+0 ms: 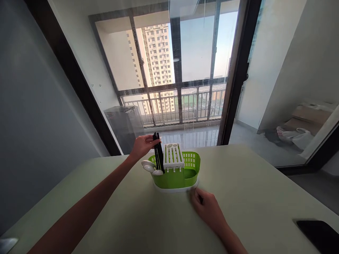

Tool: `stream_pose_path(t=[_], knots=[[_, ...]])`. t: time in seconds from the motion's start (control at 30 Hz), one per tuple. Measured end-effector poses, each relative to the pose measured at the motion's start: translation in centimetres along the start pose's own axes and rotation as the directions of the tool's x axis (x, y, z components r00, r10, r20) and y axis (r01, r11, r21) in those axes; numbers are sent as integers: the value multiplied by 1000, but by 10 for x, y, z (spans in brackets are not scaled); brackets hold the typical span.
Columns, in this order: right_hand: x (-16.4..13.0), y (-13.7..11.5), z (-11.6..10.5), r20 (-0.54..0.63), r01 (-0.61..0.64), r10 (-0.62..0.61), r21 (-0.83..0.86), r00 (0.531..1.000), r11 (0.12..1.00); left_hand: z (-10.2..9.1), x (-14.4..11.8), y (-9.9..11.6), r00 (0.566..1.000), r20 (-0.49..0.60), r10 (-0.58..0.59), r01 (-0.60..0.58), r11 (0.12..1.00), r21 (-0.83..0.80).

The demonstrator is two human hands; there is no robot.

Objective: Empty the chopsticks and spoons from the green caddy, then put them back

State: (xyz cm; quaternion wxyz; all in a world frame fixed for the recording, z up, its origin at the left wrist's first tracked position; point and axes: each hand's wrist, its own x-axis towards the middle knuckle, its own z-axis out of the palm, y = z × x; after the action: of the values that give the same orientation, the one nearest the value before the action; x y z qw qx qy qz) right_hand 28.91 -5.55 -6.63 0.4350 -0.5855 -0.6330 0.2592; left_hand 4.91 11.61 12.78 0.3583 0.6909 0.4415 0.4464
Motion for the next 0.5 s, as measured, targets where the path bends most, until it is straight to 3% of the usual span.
stream_pose_path(t=[0.27, 0.5], knots=[[-1, 2, 1, 12, -4, 4, -1, 1000, 1000, -17, 10, 6, 992, -123, -24, 11, 994, -107], [-1, 5, 1, 14, -7, 7, 7, 1000, 1000, -55, 19, 16, 954, -286, -87, -4, 953, -303]])
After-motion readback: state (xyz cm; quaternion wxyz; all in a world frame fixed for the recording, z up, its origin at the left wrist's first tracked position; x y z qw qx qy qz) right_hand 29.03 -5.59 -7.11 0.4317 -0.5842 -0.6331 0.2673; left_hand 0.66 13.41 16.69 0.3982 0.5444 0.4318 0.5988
